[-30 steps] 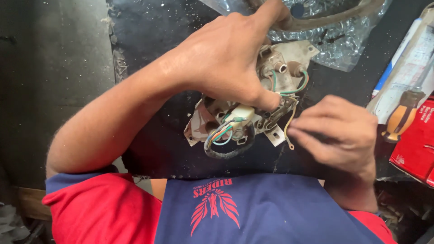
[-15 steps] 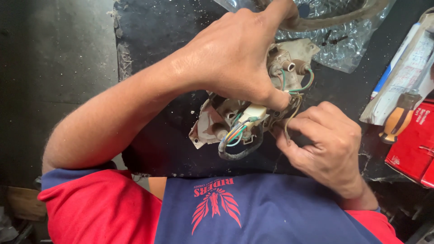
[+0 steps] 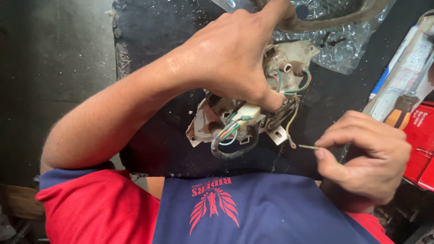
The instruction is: The person disassembles a motorcycle headlight and turn-signal housing on a workbench. They pull a bulb and its wiring harness out of the housing, separate the wiring from the plastic shell, and use a long screwdriver to unscrew a fastener from the back of the housing.
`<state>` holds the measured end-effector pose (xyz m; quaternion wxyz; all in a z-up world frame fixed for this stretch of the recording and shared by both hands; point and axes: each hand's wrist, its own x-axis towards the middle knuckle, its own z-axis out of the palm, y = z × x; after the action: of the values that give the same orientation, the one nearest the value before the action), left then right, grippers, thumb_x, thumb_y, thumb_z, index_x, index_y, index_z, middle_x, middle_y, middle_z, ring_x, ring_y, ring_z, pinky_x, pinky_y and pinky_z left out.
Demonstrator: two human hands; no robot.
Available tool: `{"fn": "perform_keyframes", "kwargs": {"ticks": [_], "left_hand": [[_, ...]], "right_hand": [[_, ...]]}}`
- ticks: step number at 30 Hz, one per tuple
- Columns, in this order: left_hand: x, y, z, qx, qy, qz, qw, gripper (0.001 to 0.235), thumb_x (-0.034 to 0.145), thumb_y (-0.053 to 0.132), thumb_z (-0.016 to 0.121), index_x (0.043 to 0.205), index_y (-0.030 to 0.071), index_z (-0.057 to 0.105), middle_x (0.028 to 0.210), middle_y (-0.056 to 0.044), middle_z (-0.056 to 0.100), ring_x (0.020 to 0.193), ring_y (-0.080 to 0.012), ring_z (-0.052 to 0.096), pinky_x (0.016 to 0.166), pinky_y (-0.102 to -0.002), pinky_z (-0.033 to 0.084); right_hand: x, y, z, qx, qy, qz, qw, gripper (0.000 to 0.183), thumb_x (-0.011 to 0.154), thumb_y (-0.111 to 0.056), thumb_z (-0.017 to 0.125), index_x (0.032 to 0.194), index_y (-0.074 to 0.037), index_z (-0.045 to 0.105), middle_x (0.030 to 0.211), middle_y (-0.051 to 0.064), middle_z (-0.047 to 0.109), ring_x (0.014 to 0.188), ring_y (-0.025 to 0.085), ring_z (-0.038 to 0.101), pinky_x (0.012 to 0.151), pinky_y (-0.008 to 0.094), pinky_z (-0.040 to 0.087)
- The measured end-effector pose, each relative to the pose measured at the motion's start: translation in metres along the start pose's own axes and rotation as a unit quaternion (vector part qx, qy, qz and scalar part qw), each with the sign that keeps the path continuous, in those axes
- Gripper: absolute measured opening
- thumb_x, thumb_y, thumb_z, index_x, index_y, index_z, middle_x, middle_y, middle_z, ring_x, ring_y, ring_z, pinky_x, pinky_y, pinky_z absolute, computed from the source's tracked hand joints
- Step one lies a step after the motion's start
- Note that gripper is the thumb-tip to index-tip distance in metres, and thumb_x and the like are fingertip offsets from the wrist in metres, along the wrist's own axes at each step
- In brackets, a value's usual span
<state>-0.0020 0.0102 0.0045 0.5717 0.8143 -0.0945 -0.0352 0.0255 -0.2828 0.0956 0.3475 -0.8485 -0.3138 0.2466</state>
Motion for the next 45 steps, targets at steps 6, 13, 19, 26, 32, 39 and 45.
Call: {"fn": "perform_keyframes", "kwargs": {"ticks": [6,13,19,26,32,39,45], "left_hand": [[0.004,0.016,-0.008,0.017,-0.041,-0.058,0.997,0.093,0.06,0.038,0.089,0.132,-0.002,0.047,0.09,-0.024,0.072,0.086,-0.0427,0.071,0.078,-0.047,0.055],[0.006,0.011,-0.006,0.036,-0.061,-0.043,0.997,0.097,0.06,0.04,0.09,0.133,-0.004,0.046,0.096,-0.026,0.074,0.086,-0.0454,0.072,0.08,-0.047,0.056],[0.007,0.015,-0.009,0.046,-0.075,-0.109,0.99,0.098,0.058,0.041,0.088,0.135,-0.001,0.045,0.094,-0.028,0.074,0.088,-0.0443,0.073,0.081,-0.047,0.057],[0.006,0.012,-0.008,0.051,-0.063,-0.064,0.995,0.098,0.061,0.042,0.09,0.134,-0.004,0.044,0.102,-0.029,0.073,0.089,-0.0464,0.072,0.081,-0.048,0.056],[0.002,0.011,-0.01,0.038,-0.072,-0.067,0.994,0.096,0.064,0.041,0.089,0.136,-0.001,0.043,0.097,-0.025,0.074,0.092,-0.0439,0.073,0.081,-0.047,0.056],[0.003,0.006,-0.008,0.018,-0.078,-0.037,0.996,0.1,0.063,0.043,0.092,0.138,0.0,0.041,0.104,-0.023,0.076,0.095,-0.0413,0.074,0.084,-0.045,0.057],[0.002,0.004,-0.007,0.02,-0.08,-0.044,0.996,0.101,0.064,0.043,0.092,0.139,0.0,0.04,0.104,-0.024,0.075,0.096,-0.0413,0.074,0.084,-0.045,0.057]], "right_hand": [[-0.007,0.038,-0.006,0.051,0.078,-0.041,0.995,0.013,0.08,-0.004,0.077,0.087,0.002,0.069,0.079,0.007,0.067,0.071,0.013,0.065,0.068,0.024,0.049],[0.025,0.057,0.006,-0.162,0.214,-0.049,0.962,0.011,0.084,0.0,0.081,0.089,0.002,0.071,0.086,0.012,0.069,0.074,0.021,0.065,0.068,0.029,0.047],[0.04,0.088,0.022,-0.244,0.236,-0.1,0.935,0.009,0.089,0.001,0.083,0.093,-0.002,0.075,0.09,0.01,0.07,0.085,0.024,0.067,0.078,0.033,0.052],[0.054,0.077,0.026,-0.242,0.234,-0.087,0.938,0.01,0.091,0.003,0.083,0.096,-0.001,0.075,0.089,0.011,0.07,0.087,0.025,0.067,0.081,0.036,0.052],[0.032,0.069,0.024,-0.143,0.207,-0.089,0.964,0.017,0.093,0.004,0.085,0.104,-0.001,0.074,0.096,0.012,0.07,0.086,0.023,0.069,0.077,0.031,0.052],[0.036,0.04,0.029,-0.097,0.095,-0.283,0.949,0.031,0.076,0.007,0.085,0.1,-0.01,0.075,0.094,0.006,0.065,0.082,0.025,0.061,0.074,0.037,0.05],[0.038,0.038,0.029,-0.14,0.05,-0.303,0.941,0.039,0.069,0.005,0.082,0.104,-0.012,0.077,0.099,0.008,0.068,0.084,0.027,0.062,0.072,0.038,0.052]]}}
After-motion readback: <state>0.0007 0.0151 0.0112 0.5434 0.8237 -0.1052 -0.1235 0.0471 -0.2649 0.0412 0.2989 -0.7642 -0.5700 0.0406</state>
